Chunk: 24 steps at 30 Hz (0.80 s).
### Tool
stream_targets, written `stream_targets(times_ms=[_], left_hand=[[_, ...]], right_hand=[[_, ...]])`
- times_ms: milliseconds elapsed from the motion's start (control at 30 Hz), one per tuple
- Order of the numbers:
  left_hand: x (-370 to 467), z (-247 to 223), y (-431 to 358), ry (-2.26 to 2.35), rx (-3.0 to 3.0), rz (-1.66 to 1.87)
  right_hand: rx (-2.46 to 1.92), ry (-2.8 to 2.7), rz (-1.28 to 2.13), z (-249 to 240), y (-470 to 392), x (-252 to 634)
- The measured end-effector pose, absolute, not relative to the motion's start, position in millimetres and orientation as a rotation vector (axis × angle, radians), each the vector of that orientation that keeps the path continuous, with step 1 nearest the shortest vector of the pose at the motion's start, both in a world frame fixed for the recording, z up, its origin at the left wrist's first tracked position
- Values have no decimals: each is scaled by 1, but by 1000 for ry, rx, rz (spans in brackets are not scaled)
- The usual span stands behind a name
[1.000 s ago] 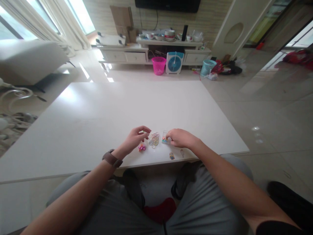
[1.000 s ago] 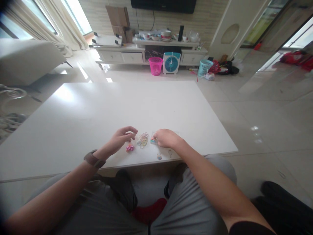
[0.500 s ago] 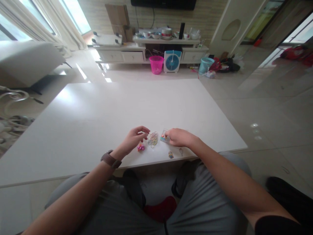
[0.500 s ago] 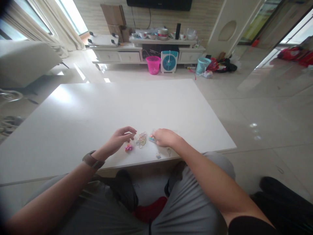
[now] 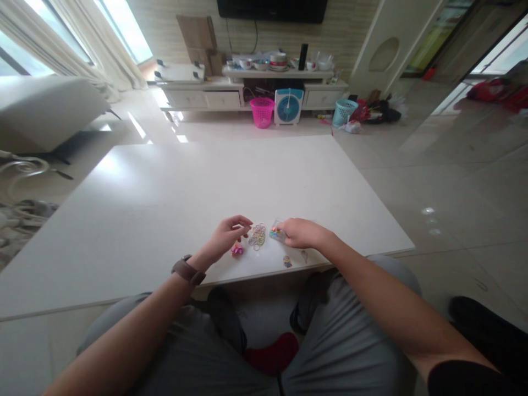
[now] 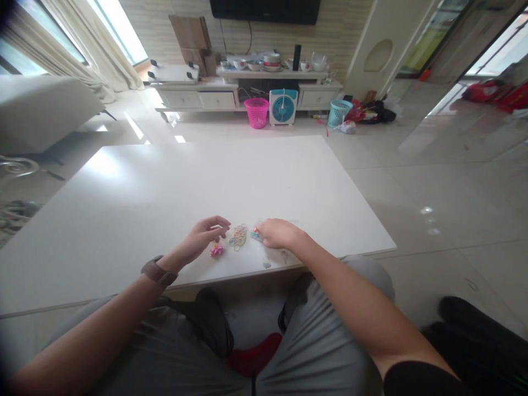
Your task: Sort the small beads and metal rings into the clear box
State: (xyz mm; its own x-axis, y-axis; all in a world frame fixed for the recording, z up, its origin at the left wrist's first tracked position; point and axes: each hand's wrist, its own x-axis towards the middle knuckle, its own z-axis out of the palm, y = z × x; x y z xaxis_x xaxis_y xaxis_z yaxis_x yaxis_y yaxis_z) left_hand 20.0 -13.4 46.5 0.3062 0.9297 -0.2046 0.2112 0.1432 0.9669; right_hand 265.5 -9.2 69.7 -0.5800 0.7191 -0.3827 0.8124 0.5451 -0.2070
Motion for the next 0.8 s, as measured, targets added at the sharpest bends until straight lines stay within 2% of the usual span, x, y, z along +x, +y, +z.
stream_targets(times_ms=[567,800], left_hand=[[23,46,-14,1148,1356,721],[23,48,-15,1148,1343,717]], right_hand=[[1257,2521,-463,65,-13,259],[1330,2580,-426,79,-16,262]])
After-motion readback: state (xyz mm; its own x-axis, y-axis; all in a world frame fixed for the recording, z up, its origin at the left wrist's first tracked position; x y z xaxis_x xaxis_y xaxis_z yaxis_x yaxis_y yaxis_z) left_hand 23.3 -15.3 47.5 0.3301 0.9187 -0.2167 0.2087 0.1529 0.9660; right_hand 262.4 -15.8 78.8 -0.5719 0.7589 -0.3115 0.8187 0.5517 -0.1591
